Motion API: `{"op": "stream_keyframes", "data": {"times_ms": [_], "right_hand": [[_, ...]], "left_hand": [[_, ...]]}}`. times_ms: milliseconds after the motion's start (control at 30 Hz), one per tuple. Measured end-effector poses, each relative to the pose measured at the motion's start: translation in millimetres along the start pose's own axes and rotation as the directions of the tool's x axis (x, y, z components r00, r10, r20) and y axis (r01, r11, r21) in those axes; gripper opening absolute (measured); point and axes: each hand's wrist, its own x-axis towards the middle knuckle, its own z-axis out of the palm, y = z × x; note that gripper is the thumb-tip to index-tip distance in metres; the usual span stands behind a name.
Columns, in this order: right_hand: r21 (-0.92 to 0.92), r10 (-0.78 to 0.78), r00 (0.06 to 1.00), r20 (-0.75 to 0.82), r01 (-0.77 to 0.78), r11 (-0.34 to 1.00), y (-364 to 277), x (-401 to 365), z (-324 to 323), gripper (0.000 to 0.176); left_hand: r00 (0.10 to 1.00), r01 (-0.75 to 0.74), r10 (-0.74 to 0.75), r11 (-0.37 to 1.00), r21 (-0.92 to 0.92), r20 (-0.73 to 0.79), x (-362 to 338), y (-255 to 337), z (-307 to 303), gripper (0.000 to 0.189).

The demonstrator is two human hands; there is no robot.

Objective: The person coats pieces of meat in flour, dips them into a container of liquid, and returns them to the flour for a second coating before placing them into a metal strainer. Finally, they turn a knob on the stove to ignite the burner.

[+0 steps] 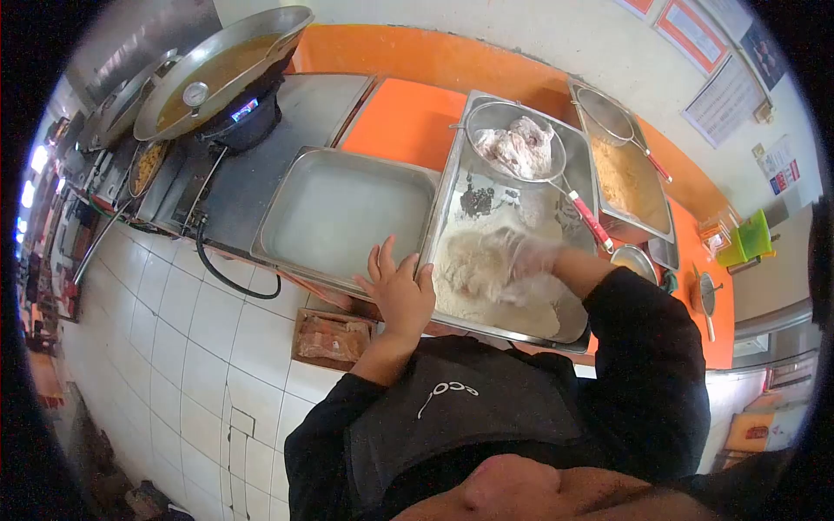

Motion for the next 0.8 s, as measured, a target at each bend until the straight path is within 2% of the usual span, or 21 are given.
{"op": "stream_keyframes", "data": {"times_ms": [33,100,200,233,267,300,333,433,467,500,533,567,600,667,700,767,800], "right_hand": [[0.004,0.003,1.0,-0.003,-0.003,1.0,-2,0,5,0.037],[-0.213,0.164,0.977,0.139,-0.132,0.968,-5,7,26,0.037],[-0.548,0.426,0.862,0.275,-0.224,0.806,2,21,73,0.036],[-0.545,0.424,0.863,0.276,-0.223,0.808,10,22,102,0.036],[0.035,0.456,0.889,0.043,-0.457,0.889,3,32,114,0.041],[0.307,0.441,0.895,-0.074,-0.4,0.864,-3,31,122,0.039],[0.361,0.428,0.902,-0.061,-0.38,0.852,-2,24,122,0.037],[0.547,0.403,0.915,-0.006,-0.334,0.768,-31,10,63,0.032],[0.556,0.413,0.911,0.005,-0.346,0.756,-35,4,49,0.03],[0.52,0.434,0.901,0.02,-0.38,0.765,-37,-1,38,0.029],[0.26,0.473,0.881,-0.001,-0.457,0.851,-30,-6,38,0.03],[0.255,0.469,0.883,0.001,-0.453,0.854,-39,2,32,0.03],[-0.133,0.421,0.905,0.061,-0.41,0.902,-58,15,22,0.034],[-0.491,0.394,0.909,0.132,-0.286,0.823,-69,17,28,0.042],[-0.546,0.096,0.993,-0.065,-0.116,0.83,-63,14,44,0.045],[-0.631,-0.223,0.944,-0.243,0.02,0.775,-39,15,79,0.049],[-0.483,-0.014,0.977,-0.211,-0.092,0.871,-20,18,100,0.051]], "left_hand": [[1.0,0.01,-0.01,1.0,0.006,0.006,0,0,0,0.027],[1.0,0.005,-0.005,1.0,0.009,0.007,-1,-1,1,0.027],[1.0,0.014,-0.014,1.0,0.009,-0.001,1,0,1,0.027],[1.0,0.019,-0.019,1.0,0.009,0.009,0,0,0,0.027],[1.0,0.015,-0.015,1.0,0.012,0.006,0,0,0,0.027],[1.0,0.012,-0.012,1.0,0.012,0.004,0,-1,0,0.026],[1.0,0.01,-0.01,1.0,0.009,0.004,0,-1,1,0.026],[1.0,0.009,-0.009,1.0,-0.002,-0.005,-1,-3,4,0.025],[1.0,0.01,-0.01,1.0,-0.003,-0.009,-1,-3,4,0.025],[1.0,0.012,-0.012,1.0,-0.006,-0.001,-1,-3,4,0.026],[1.0,0.016,-0.016,1.0,-0.01,0.005,-1,-4,4,0.026],[1.0,0.021,-0.021,1.0,-0.01,-0.001,0,-5,4,0.026],[1.0,0.021,-0.021,1.0,-0.013,0.001,0,-5,4,0.026],[1.0,0.017,-0.017,1.0,-0.012,0.007,-1,-4,4,0.026],[1.0,0.008,-0.008,1.0,-0.015,0.004,-1,-2,3,0.026],[1.0,-0.015,0.015,1.0,-0.016,0.003,0,-2,2,0.025],[1.0,-0.018,0.018,1.0,-0.011,0.001,0,-2,3,0.025]]}}
